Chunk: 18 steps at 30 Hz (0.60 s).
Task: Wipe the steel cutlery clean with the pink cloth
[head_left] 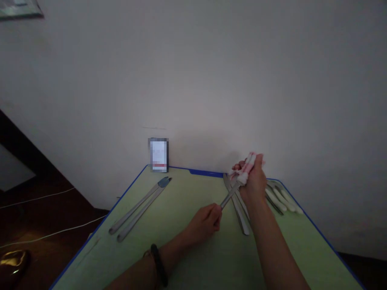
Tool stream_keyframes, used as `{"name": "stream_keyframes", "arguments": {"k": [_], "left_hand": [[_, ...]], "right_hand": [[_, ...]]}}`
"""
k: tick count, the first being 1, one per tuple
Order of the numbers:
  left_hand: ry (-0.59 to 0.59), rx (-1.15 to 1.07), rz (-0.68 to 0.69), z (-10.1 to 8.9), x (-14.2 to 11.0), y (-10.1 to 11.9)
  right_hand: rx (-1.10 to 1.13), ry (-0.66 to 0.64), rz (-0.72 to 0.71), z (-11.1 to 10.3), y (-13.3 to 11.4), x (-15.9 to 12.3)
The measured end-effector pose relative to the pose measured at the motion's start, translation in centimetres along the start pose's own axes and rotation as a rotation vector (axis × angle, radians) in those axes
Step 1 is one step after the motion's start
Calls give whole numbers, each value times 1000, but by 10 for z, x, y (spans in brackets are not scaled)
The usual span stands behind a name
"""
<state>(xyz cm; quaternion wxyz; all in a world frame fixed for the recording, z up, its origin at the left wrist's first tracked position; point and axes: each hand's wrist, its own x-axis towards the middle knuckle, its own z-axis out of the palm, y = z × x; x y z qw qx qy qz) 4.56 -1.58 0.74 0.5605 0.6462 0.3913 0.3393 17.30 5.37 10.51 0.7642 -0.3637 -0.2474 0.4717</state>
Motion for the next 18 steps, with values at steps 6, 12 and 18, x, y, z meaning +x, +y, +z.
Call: {"name": "stream_keyframes", "arguments": {"k": [6, 12, 18], "left_hand": [[115, 46, -22, -1, 1, -3], [228, -30, -93, -19, 13, -4], [120, 45, -109, -32, 16, -4]], "right_hand": [[-260, -101, 51, 2, 32, -7], [-400, -274, 227, 3, 54, -11], [-213, -63, 97, -1, 27, 11]]}}
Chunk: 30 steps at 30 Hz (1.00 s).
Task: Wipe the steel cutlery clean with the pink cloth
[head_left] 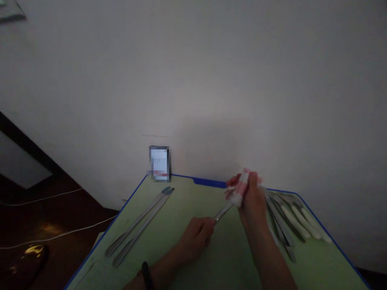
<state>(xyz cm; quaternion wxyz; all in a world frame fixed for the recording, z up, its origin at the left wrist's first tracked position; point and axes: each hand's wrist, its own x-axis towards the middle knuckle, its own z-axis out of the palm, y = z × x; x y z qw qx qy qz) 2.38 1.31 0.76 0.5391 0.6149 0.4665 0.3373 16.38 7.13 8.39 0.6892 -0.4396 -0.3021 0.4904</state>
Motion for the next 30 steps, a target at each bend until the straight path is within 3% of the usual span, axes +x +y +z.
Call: {"name": "stream_keyframes", "arguments": {"k": [5, 11, 15, 19, 21, 27, 30], "left_hand": [[-66, 93, 8, -1, -2, 0], [-49, 136, -20, -1, -1, -2], [35, 54, -57, -1, 2, -8], [50, -54, -116, -6, 4, -9], [8, -84, -126, -10, 3, -7], [-126, -187, -176, -17, -3, -9], [-148, -276, -161, -18, -2, -17]], "right_hand": [[84, 131, -73, -4, -14, 3], [-151, 9, -2, 2, 13, -2], [-363, -129, 89, 11, 28, -12], [-388, -202, 161, 17, 36, -18], [-310, -157, 168, 16, 35, -15], [201, 74, 165, 13, 14, 9], [358, 58, 160, 12, 8, 12]]}}
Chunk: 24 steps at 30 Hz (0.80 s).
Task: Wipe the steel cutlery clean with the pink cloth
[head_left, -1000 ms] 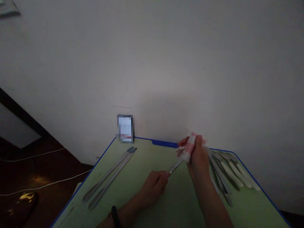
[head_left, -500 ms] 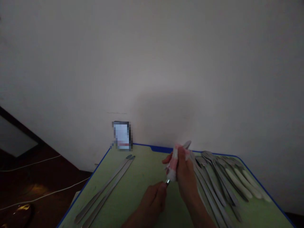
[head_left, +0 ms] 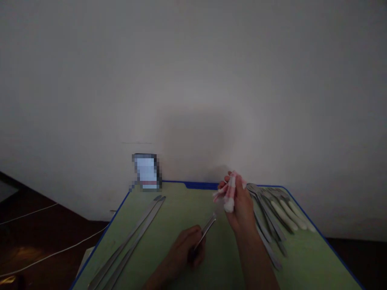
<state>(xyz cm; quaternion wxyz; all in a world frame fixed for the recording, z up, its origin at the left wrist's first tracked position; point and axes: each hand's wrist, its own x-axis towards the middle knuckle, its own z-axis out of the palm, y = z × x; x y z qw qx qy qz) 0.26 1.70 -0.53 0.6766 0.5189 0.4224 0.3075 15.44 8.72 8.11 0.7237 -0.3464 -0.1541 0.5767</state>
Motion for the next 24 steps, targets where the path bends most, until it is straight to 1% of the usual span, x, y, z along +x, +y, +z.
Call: {"name": "stream_keyframes", "arguments": {"k": [1, 3, 5, 8, 11, 14, 16, 18, 22, 24], "left_hand": [[20, -10, 3, -2, 0, -3], [118, 75, -3, -5, -2, -6], [227, 294, 8, -7, -6, -7], [323, 479, 81, -8, -14, -4], [342, 553, 115, -3, -15, -1], [348, 503, 128, 3, -11, -2], [365, 426, 154, 7, -9, -5], [372, 365, 184, 9, -8, -9], [352, 366, 239, 6, -8, -15], [338, 371, 212, 4, -6, -16]], "right_hand": [[44, -23, 9, -1, 0, -1], [104, -47, 26, -2, 3, -8], [109, -35, 39, -1, 9, -18], [27, -13, 95, 3, 23, -36], [-70, -68, 146, 8, 38, -47], [-121, -128, 134, 8, 41, -48], [-139, -139, 120, 4, 36, -44], [-113, -105, 85, 0, 24, -39], [26, -26, -18, -7, -4, -28], [95, -24, -58, -7, -14, -26]]}}
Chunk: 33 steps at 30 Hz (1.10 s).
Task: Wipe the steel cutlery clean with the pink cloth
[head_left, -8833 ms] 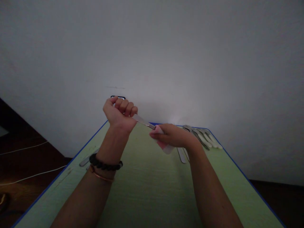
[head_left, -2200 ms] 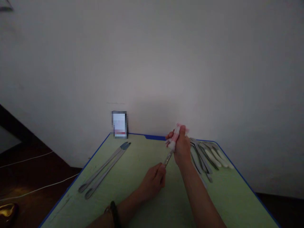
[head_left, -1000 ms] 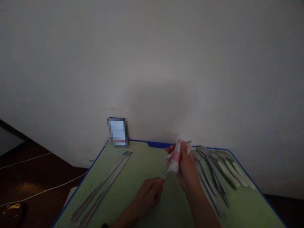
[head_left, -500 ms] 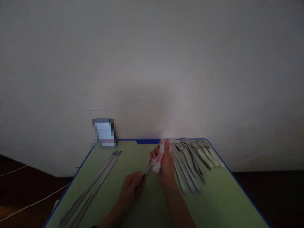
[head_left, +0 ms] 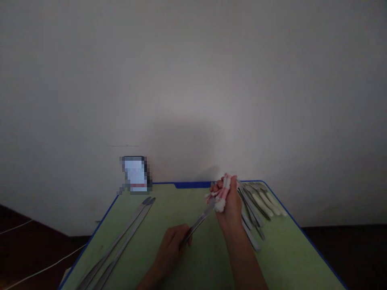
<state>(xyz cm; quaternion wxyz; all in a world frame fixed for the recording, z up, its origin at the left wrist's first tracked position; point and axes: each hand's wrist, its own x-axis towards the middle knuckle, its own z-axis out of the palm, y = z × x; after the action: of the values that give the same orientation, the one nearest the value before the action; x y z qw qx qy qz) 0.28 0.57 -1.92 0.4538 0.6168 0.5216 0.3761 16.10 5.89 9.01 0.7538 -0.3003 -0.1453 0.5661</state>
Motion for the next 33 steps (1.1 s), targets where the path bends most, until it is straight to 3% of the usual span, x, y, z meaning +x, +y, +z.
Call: {"name": "stream_keyframes", "arguments": {"k": [4, 11, 16, 22, 29, 33], "left_hand": [[16, 8, -34, -1, 5, -4], [138, 125, 191, -6, 10, -8], [171, 282, 327, -4, 10, -11], [333, 364, 397, 2, 8, -25], [191, 376, 299, -4, 10, -25], [159, 379, 265, -4, 10, -22]], "right_hand": [[-29, -7, -17, 6, 7, -4], [-345, -111, 161, 10, 57, -16], [-281, -152, 189, 6, 41, -9], [-389, -299, 229, 4, 25, -10], [-217, -99, 163, 6, 27, -2], [-221, -62, 106, 7, 27, -1]]}}
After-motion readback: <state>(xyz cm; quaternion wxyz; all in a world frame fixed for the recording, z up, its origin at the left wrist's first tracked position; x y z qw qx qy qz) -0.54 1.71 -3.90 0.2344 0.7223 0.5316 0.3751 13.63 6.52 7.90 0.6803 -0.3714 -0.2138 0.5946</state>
